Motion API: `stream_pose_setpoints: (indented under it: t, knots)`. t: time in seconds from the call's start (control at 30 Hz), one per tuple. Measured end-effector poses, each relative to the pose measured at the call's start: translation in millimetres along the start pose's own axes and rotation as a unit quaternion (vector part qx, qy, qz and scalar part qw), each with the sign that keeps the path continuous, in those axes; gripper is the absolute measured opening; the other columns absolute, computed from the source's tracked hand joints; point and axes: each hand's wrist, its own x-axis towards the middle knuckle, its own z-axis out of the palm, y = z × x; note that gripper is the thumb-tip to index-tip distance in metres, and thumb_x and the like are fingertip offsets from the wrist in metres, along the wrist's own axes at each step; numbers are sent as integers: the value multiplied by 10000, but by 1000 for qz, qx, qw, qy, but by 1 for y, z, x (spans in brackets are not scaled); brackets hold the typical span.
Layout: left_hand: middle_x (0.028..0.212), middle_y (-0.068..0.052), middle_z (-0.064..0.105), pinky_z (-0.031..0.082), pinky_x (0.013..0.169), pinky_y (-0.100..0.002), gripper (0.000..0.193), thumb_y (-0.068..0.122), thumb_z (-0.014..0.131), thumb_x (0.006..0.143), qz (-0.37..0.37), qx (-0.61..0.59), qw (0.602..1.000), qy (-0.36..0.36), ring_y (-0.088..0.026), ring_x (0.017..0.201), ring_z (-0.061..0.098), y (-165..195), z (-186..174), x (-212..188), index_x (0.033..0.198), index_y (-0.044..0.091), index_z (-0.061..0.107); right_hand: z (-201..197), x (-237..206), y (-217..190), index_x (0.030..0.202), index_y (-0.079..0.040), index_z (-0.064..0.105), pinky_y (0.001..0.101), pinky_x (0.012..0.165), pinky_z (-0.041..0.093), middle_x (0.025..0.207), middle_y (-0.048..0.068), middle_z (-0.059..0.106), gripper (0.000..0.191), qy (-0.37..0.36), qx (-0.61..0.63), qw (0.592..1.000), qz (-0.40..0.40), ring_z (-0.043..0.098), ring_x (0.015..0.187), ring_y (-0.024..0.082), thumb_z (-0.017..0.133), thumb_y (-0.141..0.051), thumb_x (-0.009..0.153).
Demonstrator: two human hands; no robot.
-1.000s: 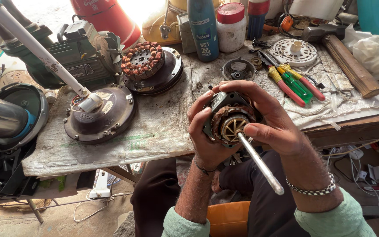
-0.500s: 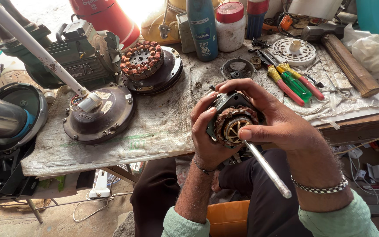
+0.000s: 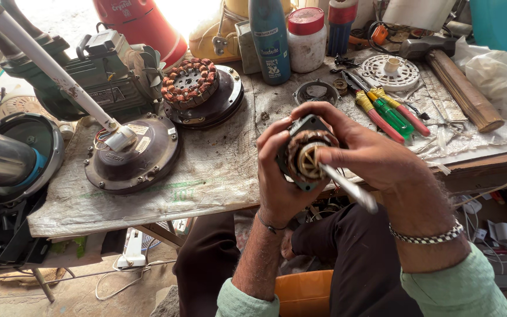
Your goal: The person disassembles a small electric motor by removing the shaft and separating the housing. They then reassemble the motor by inserting the shaft, aligning the housing halves, and tightening the screws with a screwdriver and pliers.
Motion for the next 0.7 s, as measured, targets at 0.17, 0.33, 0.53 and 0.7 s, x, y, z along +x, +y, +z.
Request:
stream_pose_setpoints:
  t: [0.17,0.33,0.53,0.7]
  knots:
    - [1461,-172,488,581,1124,-409,942,244,952,820,-8,16,1000,-6,-307,1357,586,-6,0,11,1522,135,333,-4,9,-10,1483,-92,461,411,1269,407,1501,129,526,623,-10,-89,976,-199,469,1483,258,651,-438,1001]
    - [1396,-155,564,619,1082,-394,953,300,971,781,-90,41,995,-16,-280,1261,662,-6,0,11,1491,90,372,-4,7,-10,1363,-23,534,449,1349,396,1241,118,674,290,-56,-155,936,-310,647,1277,220,606,-200,1144]
    - [1304,-159,594,635,1018,-380,925,302,975,753,-166,10,986,-31,-265,1222,688,-10,-2,22,1440,46,411,-8,41,8,1075,28,639,299,913,595,985,77,704,184,35,-102,960,-256,699,920,138,610,-141,1141]
    - [1275,-137,605,656,933,-304,973,295,939,727,-275,-134,952,-24,-223,1147,710,-16,-4,27,1423,7,324,-4,65,12,1047,28,679,269,808,581,888,54,697,167,105,-202,950,-213,683,803,101,636,-116,1118]
